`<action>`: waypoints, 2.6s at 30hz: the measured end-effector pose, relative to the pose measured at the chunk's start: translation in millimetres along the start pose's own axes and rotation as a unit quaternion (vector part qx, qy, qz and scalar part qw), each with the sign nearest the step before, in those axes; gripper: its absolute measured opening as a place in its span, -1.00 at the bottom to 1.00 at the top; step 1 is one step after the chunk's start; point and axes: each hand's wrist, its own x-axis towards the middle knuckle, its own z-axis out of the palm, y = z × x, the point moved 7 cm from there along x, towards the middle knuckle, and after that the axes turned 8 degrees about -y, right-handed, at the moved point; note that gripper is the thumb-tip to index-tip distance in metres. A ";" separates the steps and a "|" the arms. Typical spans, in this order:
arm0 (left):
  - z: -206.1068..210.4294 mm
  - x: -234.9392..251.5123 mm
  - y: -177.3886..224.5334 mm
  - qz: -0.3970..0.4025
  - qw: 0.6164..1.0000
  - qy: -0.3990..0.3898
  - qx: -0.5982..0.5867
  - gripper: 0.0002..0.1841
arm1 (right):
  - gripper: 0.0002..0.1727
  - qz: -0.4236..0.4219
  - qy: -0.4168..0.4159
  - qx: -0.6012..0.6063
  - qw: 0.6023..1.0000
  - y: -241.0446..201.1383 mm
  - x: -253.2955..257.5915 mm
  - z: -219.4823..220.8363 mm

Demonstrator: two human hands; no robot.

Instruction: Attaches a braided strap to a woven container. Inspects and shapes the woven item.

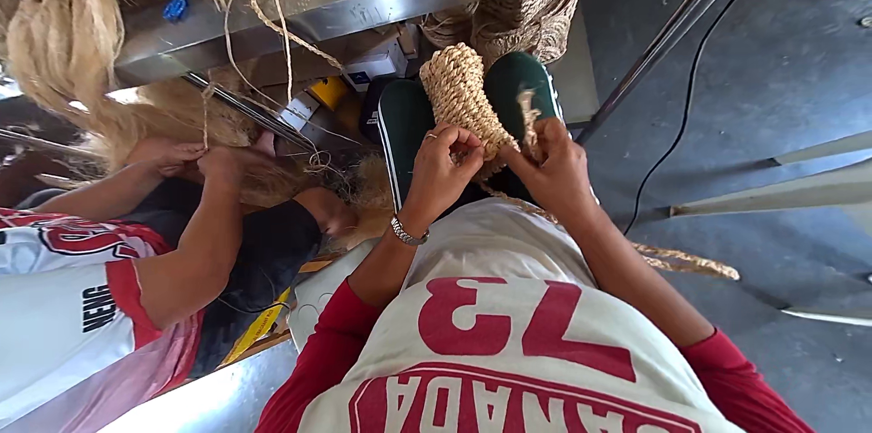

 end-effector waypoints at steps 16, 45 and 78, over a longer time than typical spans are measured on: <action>2.5 -6.6 10.3 0.065 0.998 0.017 0.012 -0.82 | -0.80 0.110 -0.029 0.308 0.945 23.8 -1.2 16.4; -84.2 20.3 -17.5 -0.013 0.993 0.064 -0.100 -0.60 | -0.31 -0.004 -0.068 0.152 0.986 -23.7 17.4 23.0; -24.8 48.4 6.0 0.104 0.964 0.189 0.157 -0.76 | -0.46 0.067 -0.019 0.197 0.978 45.7 10.4 24.0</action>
